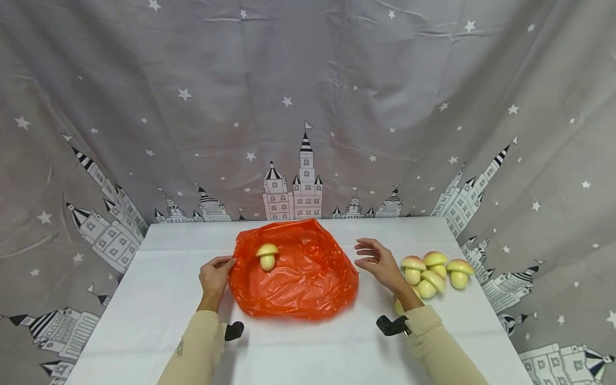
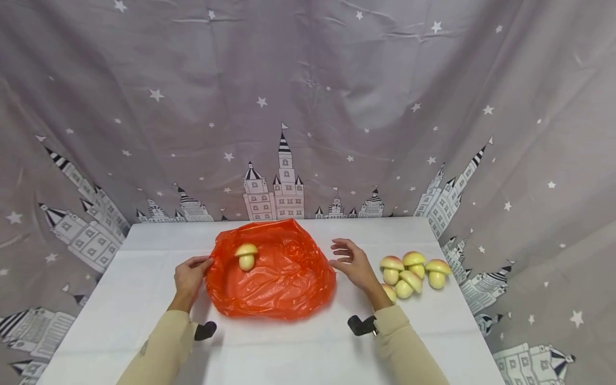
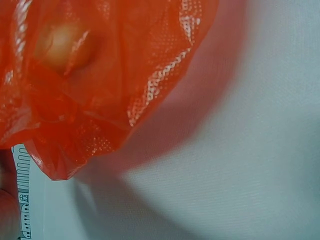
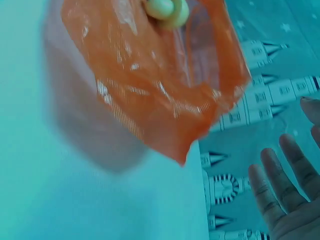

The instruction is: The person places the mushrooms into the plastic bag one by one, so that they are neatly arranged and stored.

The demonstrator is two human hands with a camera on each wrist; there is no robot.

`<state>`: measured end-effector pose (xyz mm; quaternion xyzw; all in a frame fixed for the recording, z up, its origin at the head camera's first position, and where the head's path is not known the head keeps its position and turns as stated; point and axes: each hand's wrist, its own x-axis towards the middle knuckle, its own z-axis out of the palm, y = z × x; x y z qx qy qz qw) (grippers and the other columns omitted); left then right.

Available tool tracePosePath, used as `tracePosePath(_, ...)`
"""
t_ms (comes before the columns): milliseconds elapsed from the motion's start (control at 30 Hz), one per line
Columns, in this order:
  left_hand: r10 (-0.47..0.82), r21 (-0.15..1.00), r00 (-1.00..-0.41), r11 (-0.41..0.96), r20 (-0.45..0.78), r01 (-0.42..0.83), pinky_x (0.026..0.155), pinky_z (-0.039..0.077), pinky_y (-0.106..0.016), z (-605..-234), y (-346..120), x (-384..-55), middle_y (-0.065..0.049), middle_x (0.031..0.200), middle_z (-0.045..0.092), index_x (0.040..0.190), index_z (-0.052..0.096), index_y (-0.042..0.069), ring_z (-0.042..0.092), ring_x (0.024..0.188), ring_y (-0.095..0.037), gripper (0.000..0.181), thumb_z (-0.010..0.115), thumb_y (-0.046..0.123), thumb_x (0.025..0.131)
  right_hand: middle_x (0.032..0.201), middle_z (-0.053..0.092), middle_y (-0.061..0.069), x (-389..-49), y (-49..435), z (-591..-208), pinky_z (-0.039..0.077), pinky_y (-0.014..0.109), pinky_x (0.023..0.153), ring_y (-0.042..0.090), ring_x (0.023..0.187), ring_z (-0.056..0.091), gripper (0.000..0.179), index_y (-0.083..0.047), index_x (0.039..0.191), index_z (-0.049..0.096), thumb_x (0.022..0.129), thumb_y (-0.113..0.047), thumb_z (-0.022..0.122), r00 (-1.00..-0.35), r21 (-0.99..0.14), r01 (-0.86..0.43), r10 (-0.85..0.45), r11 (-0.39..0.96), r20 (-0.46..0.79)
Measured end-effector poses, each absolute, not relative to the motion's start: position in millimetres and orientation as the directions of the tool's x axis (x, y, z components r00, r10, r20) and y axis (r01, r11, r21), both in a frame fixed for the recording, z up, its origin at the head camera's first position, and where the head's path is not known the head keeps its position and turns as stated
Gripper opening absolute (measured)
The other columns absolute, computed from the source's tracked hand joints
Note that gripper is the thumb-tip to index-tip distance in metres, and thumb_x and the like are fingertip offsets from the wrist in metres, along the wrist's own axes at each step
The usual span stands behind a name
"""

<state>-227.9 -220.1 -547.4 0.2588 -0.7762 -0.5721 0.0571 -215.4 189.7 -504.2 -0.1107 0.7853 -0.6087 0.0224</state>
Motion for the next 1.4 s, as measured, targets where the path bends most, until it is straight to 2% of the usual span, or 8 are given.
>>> tracePosePath(233, -0.473, 0.916, -0.851, 0.19, -0.229, -0.352, 0.074, 0.055, -0.018, -546, -219, -229, -0.022, 0.112, 0.066, 0.115, 0.066, 0.0, 0.063, 0.093, -0.024, 0.031, 0.064, 0.022, 0.094, 0.124, 0.058, 0.025, -204, 223, -512, 0.047, 0.047, 0.099, 0.039, 0.117, 0.054, 0.045, 0.007, 0.125, 0.055, 0.086, -0.007, 0.072, -0.979, -0.941, -0.17, -0.162, 0.291, 0.126)
tracePosePath(433, -0.475, 0.912, -0.85, 0.201, -0.229, -0.358, 0.084, 0.055, -0.027, -544, -218, -227, -0.022, 0.113, 0.065, 0.116, 0.066, -0.001, 0.063, 0.096, -0.027, 0.031, 0.062, 0.022, 0.095, 0.116, 0.062, 0.023, -187, 247, -523, 0.049, 0.038, 0.095, 0.033, 0.109, 0.059, 0.038, 0.008, 0.118, 0.06, 0.083, 0.0, 0.073, -0.978, -0.902, -0.207, -0.064, 0.378, 0.197)
tracePosePath(600, -0.47, 0.914, -0.852, 0.198, -0.229, -0.355, 0.091, 0.052, -0.036, -545, -216, -229, -0.022, 0.114, 0.064, 0.117, 0.066, 0.0, 0.062, 0.098, -0.028, 0.031, 0.062, 0.021, 0.095, 0.112, 0.063, 0.023, -175, 260, -531, 0.047, 0.043, 0.094, 0.035, 0.106, 0.058, 0.035, 0.009, 0.114, 0.062, 0.081, 0.003, 0.073, -0.975, -0.88, -0.198, 0.006, 0.432, 0.223)
tracePosePath(733, -0.477, 0.916, -0.849, 0.193, -0.226, -0.352, 0.084, 0.055, -0.027, -545, -215, -228, -0.022, 0.112, 0.065, 0.116, 0.066, 0.0, 0.063, 0.094, -0.025, 0.031, 0.064, 0.021, 0.094, 0.117, 0.063, 0.019, -172, 268, -548, 0.046, 0.047, 0.096, 0.031, 0.108, 0.056, 0.037, 0.004, 0.116, 0.063, 0.082, -0.004, 0.075, -0.986, -0.871, -0.133, 0.028, 0.472, 0.165)
tracePosePath(900, -0.494, 0.924, -0.851, 0.215, -0.177, -0.316, 0.062, 0.049, -0.01, -547, -217, -226, -0.019, 0.101, 0.068, 0.11, 0.068, -0.002, 0.062, 0.076, -0.011, 0.028, 0.067, 0.019, 0.091, 0.111, 0.065, 0.014, -166, 271, -567, 0.049, 0.025, 0.089, 0.022, 0.104, 0.057, 0.035, 0.002, 0.11, 0.066, 0.078, -0.003, 0.077, -0.98, -0.882, -0.154, 0.048, 0.446, 0.195)
tracePosePath(1033, -0.496, 0.931, -0.852, 0.206, -0.168, -0.303, 0.06, 0.048, -0.008, -549, -218, -225, -0.017, 0.1, 0.069, 0.109, 0.069, -0.002, 0.06, 0.071, -0.006, 0.028, 0.067, 0.019, 0.091, 0.101, 0.068, 0.004, -161, 271, -579, 0.044, 0.009, 0.082, 0.001, 0.096, 0.058, 0.031, 0.003, 0.103, 0.067, 0.074, 0.004, 0.077, -0.954, -0.877, -0.245, 0.058, 0.414, 0.295)
tracePosePath(1133, -0.49, 0.933, -0.853, 0.192, -0.178, -0.305, 0.061, 0.048, -0.008, -549, -219, -225, -0.018, 0.102, 0.068, 0.11, 0.068, -0.002, 0.06, 0.074, -0.008, 0.028, 0.067, 0.019, 0.092, 0.098, 0.069, 0.005, -159, 271, -585, 0.041, 0.006, 0.084, -0.006, 0.095, 0.056, 0.031, 0.004, 0.101, 0.068, 0.072, 0.007, 0.077, -0.948, -0.878, -0.256, 0.073, 0.405, 0.311)
tracePosePath(1400, -0.497, 0.928, -0.845, 0.184, -0.196, -0.324, 0.062, 0.048, -0.007, -550, -219, -226, -0.019, 0.106, 0.067, 0.112, 0.068, -0.001, 0.062, 0.08, -0.014, 0.029, 0.066, 0.02, 0.092, 0.105, 0.068, 0.018, -150, 266, -589, 0.037, 0.008, 0.083, 0.0, 0.097, 0.055, 0.027, 0.0, 0.102, 0.07, 0.076, 0.002, 0.077, -0.971, -0.858, -0.132, 0.107, 0.497, 0.212)
